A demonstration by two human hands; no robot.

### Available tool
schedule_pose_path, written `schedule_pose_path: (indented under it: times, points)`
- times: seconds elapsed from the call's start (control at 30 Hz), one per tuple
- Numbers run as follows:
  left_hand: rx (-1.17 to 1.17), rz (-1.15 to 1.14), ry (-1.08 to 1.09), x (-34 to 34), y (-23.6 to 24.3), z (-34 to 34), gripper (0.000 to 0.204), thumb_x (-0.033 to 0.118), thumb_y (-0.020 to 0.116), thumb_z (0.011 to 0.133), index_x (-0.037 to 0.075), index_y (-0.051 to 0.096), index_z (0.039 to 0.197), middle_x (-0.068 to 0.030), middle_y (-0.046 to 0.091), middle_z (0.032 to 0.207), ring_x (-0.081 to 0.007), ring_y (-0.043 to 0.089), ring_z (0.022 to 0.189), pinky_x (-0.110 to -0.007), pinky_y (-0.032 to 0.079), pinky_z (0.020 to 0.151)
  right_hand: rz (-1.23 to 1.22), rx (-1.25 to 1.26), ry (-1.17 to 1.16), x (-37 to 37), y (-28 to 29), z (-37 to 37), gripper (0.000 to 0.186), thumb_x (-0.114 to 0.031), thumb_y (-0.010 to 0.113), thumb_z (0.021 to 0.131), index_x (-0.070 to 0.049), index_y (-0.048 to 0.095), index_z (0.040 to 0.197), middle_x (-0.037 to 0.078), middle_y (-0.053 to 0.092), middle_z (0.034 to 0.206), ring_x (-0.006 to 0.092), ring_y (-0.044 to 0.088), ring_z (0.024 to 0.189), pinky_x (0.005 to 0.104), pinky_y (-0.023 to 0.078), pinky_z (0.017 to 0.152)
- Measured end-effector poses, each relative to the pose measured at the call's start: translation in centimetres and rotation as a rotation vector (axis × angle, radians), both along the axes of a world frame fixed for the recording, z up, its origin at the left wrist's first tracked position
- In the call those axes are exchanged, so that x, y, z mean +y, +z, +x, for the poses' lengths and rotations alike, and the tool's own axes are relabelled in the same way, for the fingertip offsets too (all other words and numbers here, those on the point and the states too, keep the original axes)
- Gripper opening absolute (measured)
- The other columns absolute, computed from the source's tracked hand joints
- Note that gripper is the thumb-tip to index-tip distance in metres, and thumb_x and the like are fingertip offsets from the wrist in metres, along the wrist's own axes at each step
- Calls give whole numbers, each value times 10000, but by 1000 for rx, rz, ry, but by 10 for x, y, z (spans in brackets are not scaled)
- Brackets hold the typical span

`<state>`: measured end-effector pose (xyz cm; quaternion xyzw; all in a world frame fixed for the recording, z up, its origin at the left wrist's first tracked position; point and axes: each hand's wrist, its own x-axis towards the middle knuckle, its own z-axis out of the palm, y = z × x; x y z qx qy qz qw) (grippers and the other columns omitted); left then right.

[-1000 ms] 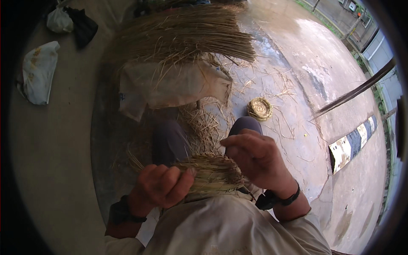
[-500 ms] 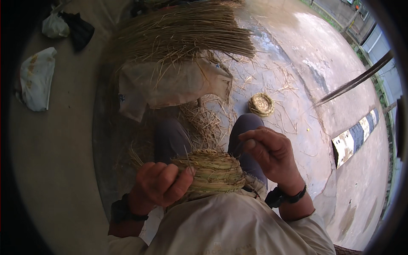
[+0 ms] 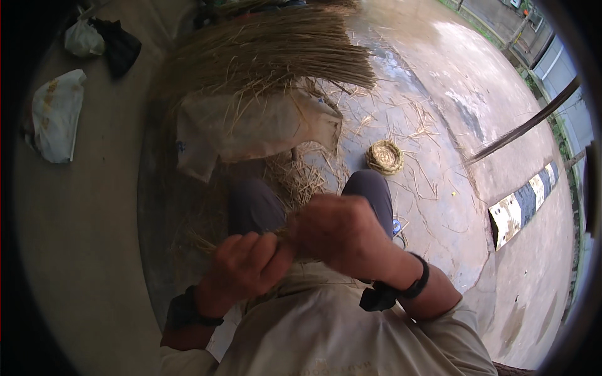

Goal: Weaving a small basket using dried straw material.

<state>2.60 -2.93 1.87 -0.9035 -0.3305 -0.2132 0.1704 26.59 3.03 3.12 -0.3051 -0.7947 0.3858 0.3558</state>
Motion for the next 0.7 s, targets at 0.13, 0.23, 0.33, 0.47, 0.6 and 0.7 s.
schedule_pose_path:
  times: [0.13,0.23,0.33,0.47,0.6,0.7]
  points:
    - [24,17,20,1,0,-1,327,133,742,845,101,739,1170,-13,536,895,-146,536,674,-308,424,524,-117,82,-60,15,5,-1,119,-106,708,1023,-7,717,1089,81,732,910,174,720,793,313,553,714]
    - [23,-41,16,3,1,1,356,118,731,845,87,735,1200,-6,525,882,-145,535,676,-312,419,525,-143,165,-47,3,-4,-8,132,-113,679,1046,1,708,1104,74,740,898,182,734,828,314,568,759]
    - [46,-78,31,3,-3,-2,395,108,729,841,79,717,1234,-12,533,880,-154,550,687,-316,427,534,-535,611,-90,7,-3,-9,267,-221,583,1104,-40,630,1294,47,718,917,217,728,797,389,613,755]
    - [12,-164,120,9,-6,-24,430,86,723,850,67,680,1278,-43,552,878,-198,594,710,-354,480,556,-995,1100,-127,15,19,18,287,-232,499,1134,-107,548,1387,-11,537,748,97,493,550,282,419,402]
    - [-27,-219,314,6,8,-77,377,56,745,857,40,671,1226,-99,598,879,-303,639,717,-447,535,592,-664,1033,-364,8,8,106,298,-169,502,1118,15,545,1349,-54,335,666,61,333,506,203,311,406]
    - [0,-225,517,-3,30,-116,392,57,746,856,62,671,1240,-109,620,901,-325,668,760,-456,542,609,-389,957,-449,36,-20,235,550,-48,508,1066,49,375,1591,-55,314,861,14,318,638,160,268,506]
